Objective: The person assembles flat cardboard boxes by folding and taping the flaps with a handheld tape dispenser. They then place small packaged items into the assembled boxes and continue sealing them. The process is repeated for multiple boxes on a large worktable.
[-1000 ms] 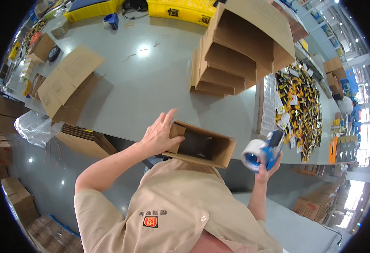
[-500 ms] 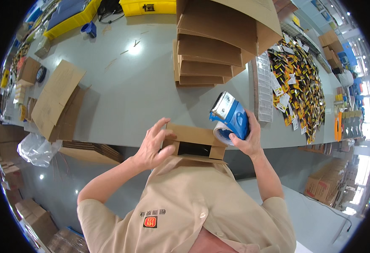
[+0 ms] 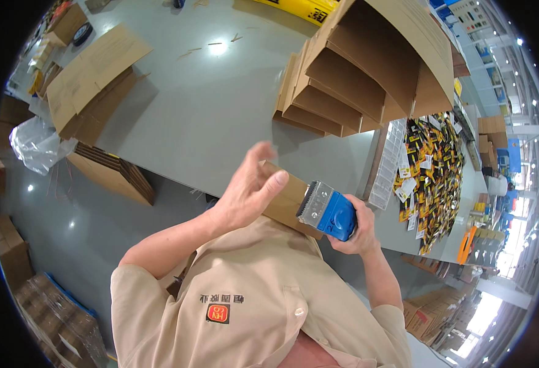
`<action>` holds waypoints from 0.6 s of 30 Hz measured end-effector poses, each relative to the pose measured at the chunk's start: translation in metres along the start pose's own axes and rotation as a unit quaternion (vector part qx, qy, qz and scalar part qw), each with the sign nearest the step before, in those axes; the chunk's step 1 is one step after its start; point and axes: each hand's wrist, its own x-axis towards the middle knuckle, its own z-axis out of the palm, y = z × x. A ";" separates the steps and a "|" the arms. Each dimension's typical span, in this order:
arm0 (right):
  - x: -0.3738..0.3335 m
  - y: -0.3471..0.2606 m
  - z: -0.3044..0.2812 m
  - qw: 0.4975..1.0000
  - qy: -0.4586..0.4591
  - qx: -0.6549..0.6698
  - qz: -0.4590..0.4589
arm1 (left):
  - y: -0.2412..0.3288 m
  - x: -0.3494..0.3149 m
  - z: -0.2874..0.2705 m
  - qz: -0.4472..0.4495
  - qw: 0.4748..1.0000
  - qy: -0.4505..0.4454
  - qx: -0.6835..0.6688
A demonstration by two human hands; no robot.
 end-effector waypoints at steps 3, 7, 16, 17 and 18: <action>0.010 -0.005 0.004 0.999 -0.017 -0.002 -0.028 | -0.003 -0.002 0.013 -0.188 0.950 -0.126 -0.214; 0.019 -0.013 -0.001 0.994 -0.102 -0.033 0.009 | -0.015 -0.003 0.022 -0.043 0.999 0.014 -0.017; 0.055 -0.056 -0.004 0.968 -0.204 -0.122 0.084 | -0.054 -0.003 -0.013 0.002 0.919 0.246 -0.308; 0.060 -0.060 -0.002 0.964 -0.212 -0.132 0.091 | -0.060 -0.003 -0.019 -0.015 0.938 0.275 -0.212; 0.061 -0.063 -0.005 0.968 -0.206 -0.124 0.076 | -0.065 -0.002 -0.025 -0.041 0.943 0.308 -0.115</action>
